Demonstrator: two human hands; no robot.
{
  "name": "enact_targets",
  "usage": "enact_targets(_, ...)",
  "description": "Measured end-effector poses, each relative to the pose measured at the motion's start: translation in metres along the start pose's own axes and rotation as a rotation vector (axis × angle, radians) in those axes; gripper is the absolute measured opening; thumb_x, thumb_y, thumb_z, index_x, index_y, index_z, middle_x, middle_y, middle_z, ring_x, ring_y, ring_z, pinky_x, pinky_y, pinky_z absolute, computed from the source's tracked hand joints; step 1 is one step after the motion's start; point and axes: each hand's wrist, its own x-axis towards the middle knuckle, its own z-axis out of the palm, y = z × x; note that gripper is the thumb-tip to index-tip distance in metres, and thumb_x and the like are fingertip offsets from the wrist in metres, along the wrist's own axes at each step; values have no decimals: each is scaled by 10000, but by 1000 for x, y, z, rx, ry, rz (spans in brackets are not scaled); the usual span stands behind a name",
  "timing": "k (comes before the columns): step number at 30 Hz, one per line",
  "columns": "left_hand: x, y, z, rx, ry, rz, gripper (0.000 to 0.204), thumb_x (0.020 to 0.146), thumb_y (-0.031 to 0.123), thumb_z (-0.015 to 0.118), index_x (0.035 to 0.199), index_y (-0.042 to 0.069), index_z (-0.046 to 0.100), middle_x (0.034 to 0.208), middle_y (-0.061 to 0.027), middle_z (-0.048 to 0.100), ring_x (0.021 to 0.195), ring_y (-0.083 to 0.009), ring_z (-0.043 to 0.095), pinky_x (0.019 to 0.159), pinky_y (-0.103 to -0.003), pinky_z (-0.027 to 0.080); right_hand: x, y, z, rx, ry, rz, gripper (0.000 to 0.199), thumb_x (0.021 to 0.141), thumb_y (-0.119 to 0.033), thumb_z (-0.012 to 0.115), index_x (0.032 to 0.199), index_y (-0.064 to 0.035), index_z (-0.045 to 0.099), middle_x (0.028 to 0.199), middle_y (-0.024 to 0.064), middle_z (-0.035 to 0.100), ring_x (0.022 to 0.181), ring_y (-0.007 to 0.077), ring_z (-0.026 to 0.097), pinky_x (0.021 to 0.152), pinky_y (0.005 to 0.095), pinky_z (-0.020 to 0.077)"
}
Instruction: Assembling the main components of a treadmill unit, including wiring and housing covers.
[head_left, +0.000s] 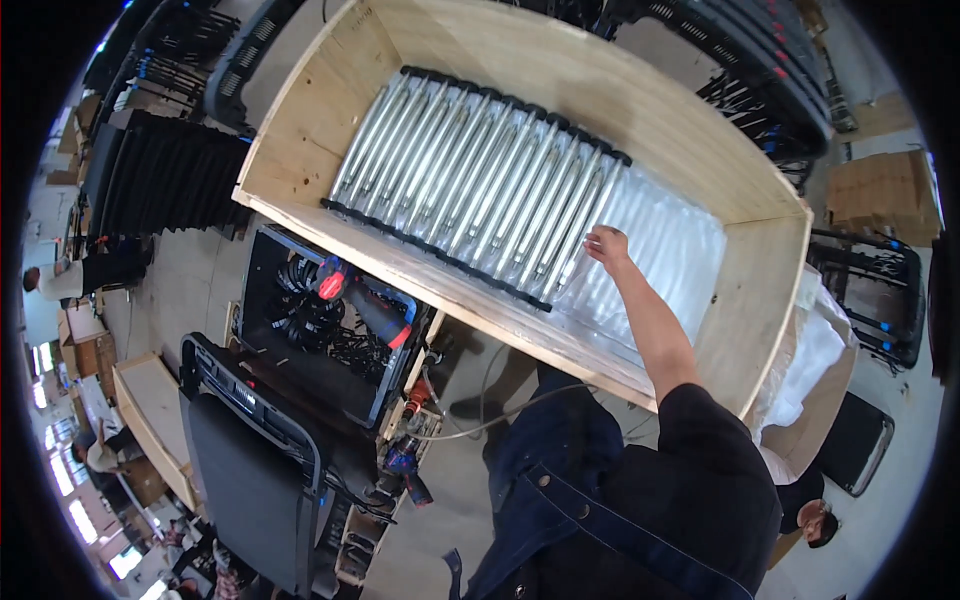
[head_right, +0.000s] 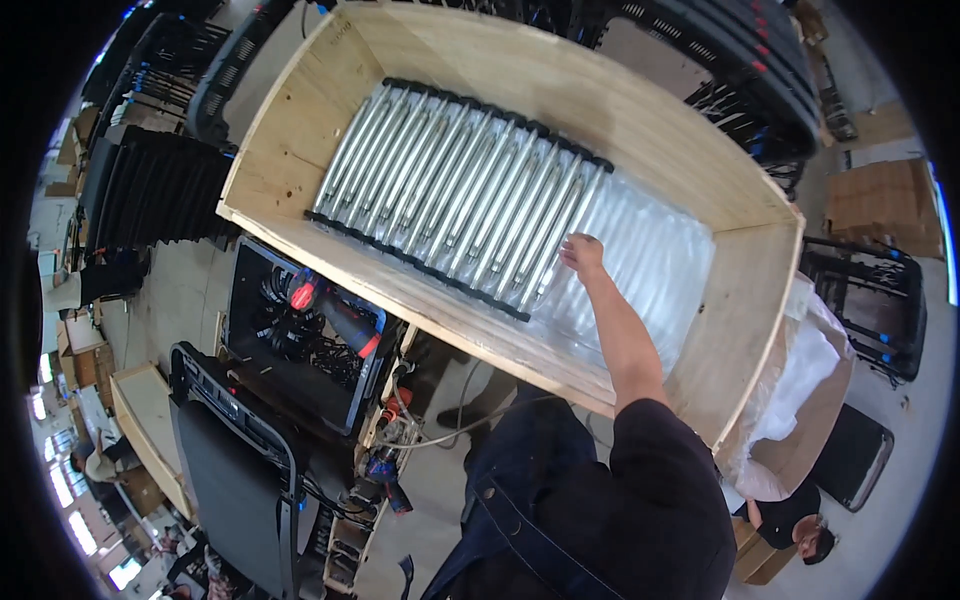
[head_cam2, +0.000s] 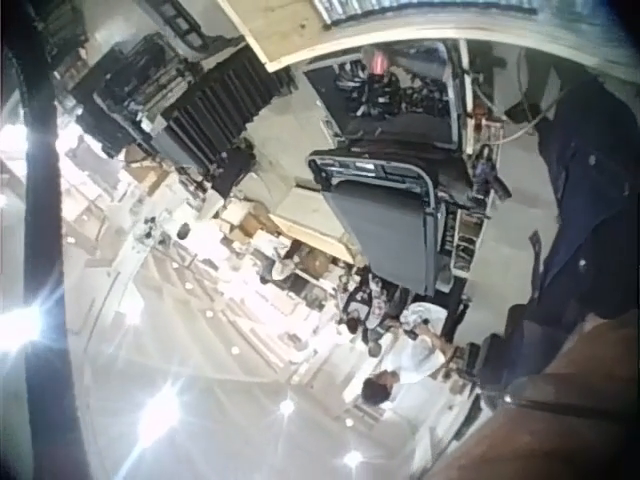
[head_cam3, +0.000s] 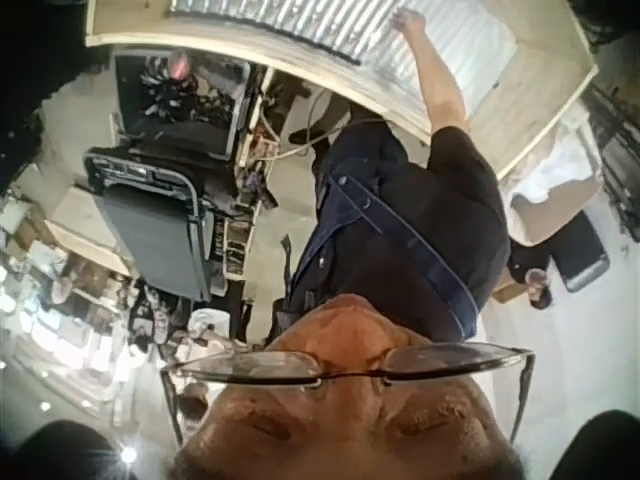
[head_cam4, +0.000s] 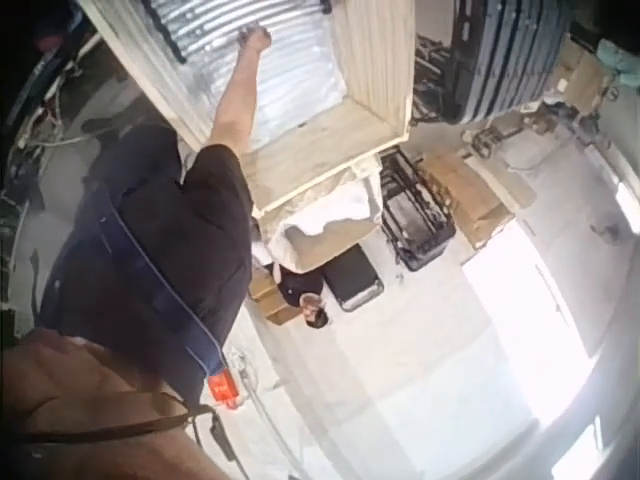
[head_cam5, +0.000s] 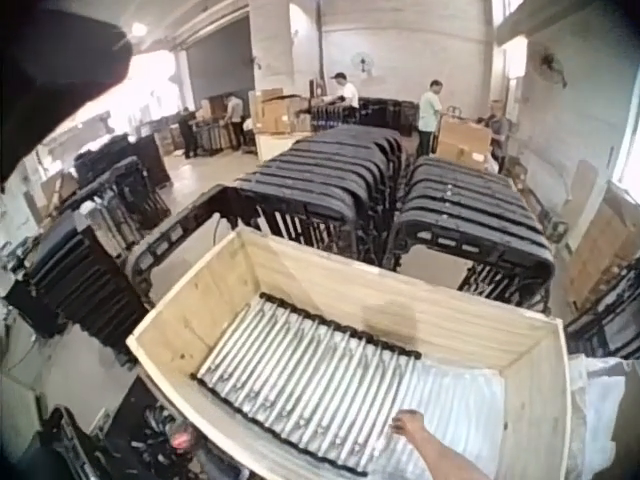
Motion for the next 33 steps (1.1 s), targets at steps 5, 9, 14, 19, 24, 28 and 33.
enact_targets(5, -29, 37, 36, -112, 125, -133, 513, 1012, 332, 555, 1403, 3, 512, 1187, -166, 661, 1049, -291, 653, 851, -388, 537, 79, 90, 10, -392, 61, 131, 558, 826, -378, 818, 1150, 33, 626, 964, 154, 677, 755, 258, 677, 599, 405, 582)
enact_targets(9, -33, 53, 60, -199, 167, -197, 519, 1012, 334, 560, 1405, -2, 510, 1198, -171, 662, 1053, -292, 656, 854, -389, 540, 91, 103, 16, -507, 8, 33, 634, 790, -459, 854, 1084, 46, 610, 939, 124, 659, 737, 201, 656, 585, 365, 570)
enact_targets(14, -21, 68, 93, -343, 128, -185, 527, 1012, 336, 566, 1407, -7, 508, 1211, -178, 663, 1057, -294, 659, 857, -390, 544, 59, 64, 11, -140, -56, 12, 605, 802, -421, 848, 1061, 49, 567, 895, 117, 639, 691, 215, 649, 585, 386, 576)
enact_targets(19, -12, 67, 111, -550, 76, -126, 535, 1011, 338, 572, 1409, -13, 506, 1224, -185, 664, 1062, -296, 663, 860, -391, 548, 33, 12, 16, -60, 187, -29, 624, 793, -322, 839, 1200, 37, 531, 787, 98, 585, 563, 193, 575, 443, 374, 486)
enact_targets(24, 2, 111, 102, -508, -8, 81, 539, 1026, 370, 586, 1386, -30, 551, 1161, -169, 712, 1049, -260, 697, 915, -373, 554, -86, -29, -9, -298, 107, -241, 506, 814, -273, 820, 1157, 9, 580, 659, 41, 551, 466, 145, 510, 398, 320, 435)
enact_targets(28, -30, 182, 75, -278, -42, 456, 450, 1047, 373, 565, 1250, -17, 656, 1020, -100, 736, 949, -160, 677, 871, -317, 538, -236, -61, 10, -484, -199, -424, 341, 873, -230, 775, 1045, 0, 590, 600, 3, 523, 419, 105, 488, 373, 278, 412)
enact_targets(33, -103, 297, 19, -504, -30, 1017, 368, 1080, 288, 498, 1233, -20, 627, 1006, -62, 690, 905, -132, 645, 842, -286, 515, -405, -36, 78, -652, -725, -466, 457, 820, -249, 839, 1135, 4, 626, 747, 7, 597, 503, 79, 530, 423, 242, 430)
